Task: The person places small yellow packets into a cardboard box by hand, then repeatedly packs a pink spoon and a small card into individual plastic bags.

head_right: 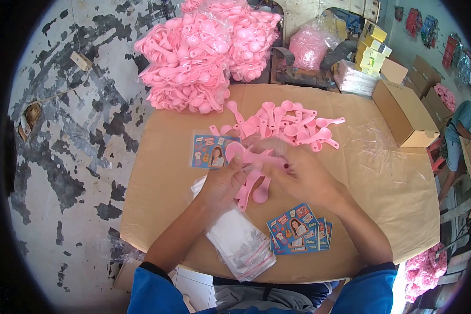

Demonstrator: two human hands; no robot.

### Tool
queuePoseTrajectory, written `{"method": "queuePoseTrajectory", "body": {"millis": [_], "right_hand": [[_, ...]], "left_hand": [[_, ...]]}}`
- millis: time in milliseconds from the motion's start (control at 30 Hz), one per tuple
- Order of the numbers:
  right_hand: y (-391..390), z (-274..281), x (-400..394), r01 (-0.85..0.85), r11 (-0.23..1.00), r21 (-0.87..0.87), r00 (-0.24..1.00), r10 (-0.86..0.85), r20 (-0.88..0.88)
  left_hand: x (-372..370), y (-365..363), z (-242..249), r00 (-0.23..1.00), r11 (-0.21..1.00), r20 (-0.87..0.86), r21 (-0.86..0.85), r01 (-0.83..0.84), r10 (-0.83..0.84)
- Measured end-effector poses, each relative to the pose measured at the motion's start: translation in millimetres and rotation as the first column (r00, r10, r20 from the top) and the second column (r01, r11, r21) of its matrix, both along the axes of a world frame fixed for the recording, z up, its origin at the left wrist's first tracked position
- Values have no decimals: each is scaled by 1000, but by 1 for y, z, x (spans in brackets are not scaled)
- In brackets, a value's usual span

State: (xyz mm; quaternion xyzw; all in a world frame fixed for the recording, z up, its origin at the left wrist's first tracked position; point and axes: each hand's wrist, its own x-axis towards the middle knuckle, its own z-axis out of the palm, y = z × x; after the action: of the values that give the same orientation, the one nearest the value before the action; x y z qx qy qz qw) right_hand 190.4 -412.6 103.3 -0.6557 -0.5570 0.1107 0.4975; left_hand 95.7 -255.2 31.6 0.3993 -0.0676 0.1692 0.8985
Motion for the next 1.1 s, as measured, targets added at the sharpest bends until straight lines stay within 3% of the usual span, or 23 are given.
{"method": "queuePoseTrajectory", "body": {"millis": [100, 167, 200, 267, 300, 367, 400, 433, 467, 500, 600, 633, 733, 767, 867, 900, 1000, 1100], "right_hand": [[-22, 36, 1, 245, 965, -88, 945, -218, 244], [-41, 51, 13, 289, 937, 198, 917, -330, 224], [-51, 60, 15, 316, 927, 204, 898, -361, 252], [-65, 73, 18, 373, 899, 230, 850, -431, 303], [-60, 70, 15, 410, 904, 121, 824, -424, 376], [-47, 64, 2, 505, 859, -79, 762, -401, 509], [-46, 65, 2, 497, 868, -21, 768, -428, 477], [-42, 67, 5, 485, 873, 42, 774, -452, 443], [-39, 68, 6, 468, 877, 106, 782, -467, 412], [-38, 68, 3, 470, 873, 131, 837, -488, 250], [-24, 58, -19, 293, 945, 145, 934, -315, 169], [-25, 61, -23, 259, 966, -11, 949, -253, 187], [-11, 48, -7, 267, 901, 341, 915, -348, 204], [-15, 53, -2, 336, 887, 317, 895, -405, 187], [-18, 47, 10, 260, 954, 149, 950, -280, 134], [-20, 43, 17, 204, 977, 62, 972, -210, 101], [-14, 27, 26, 136, 989, -50, 991, -137, -4], [-9, 29, 10, 186, 982, -13, 979, -184, 83]], "left_hand": [[2, -5, 11, 995, 995, 15, -6, -102, 102], [3, 3, 12, 987, 988, -20, 16, -157, 157], [4, 8, 12, 982, 983, -40, 27, -182, 183], [3, 19, 14, 956, 942, -75, 209, -263, 284], [3, 19, 13, 941, 908, -83, 303, -291, 329], [7, 12, 8, 941, 894, -45, 329, -304, 337], [9, 9, 10, 943, 886, -23, 351, -303, 331], [7, 7, 13, 924, 709, 103, 612, -350, 367], [0, 2, 17, 901, 456, 238, 798, -395, 363], [-7, -4, 21, 873, 157, 369, 888, -432, 318], [-14, -34, 22, 965, 310, 161, 925, -220, 207], [-13, -41, 21, 954, 412, 193, 869, -274, 227], [-14, -29, 30, 926, 563, -297, 817, 121, 233], [-21, -30, 48, 870, 703, -459, 679, 211, 182], [-25, -22, 45, 941, 636, -338, 720, 278, -29], [-23, -24, 40, 973, 578, -222, 788, 214, -58], [-24, -21, 45, 917, 668, -378, 715, 204, 125], [-14, -15, 30, 969, 805, -159, 590, -60, 188]]}}
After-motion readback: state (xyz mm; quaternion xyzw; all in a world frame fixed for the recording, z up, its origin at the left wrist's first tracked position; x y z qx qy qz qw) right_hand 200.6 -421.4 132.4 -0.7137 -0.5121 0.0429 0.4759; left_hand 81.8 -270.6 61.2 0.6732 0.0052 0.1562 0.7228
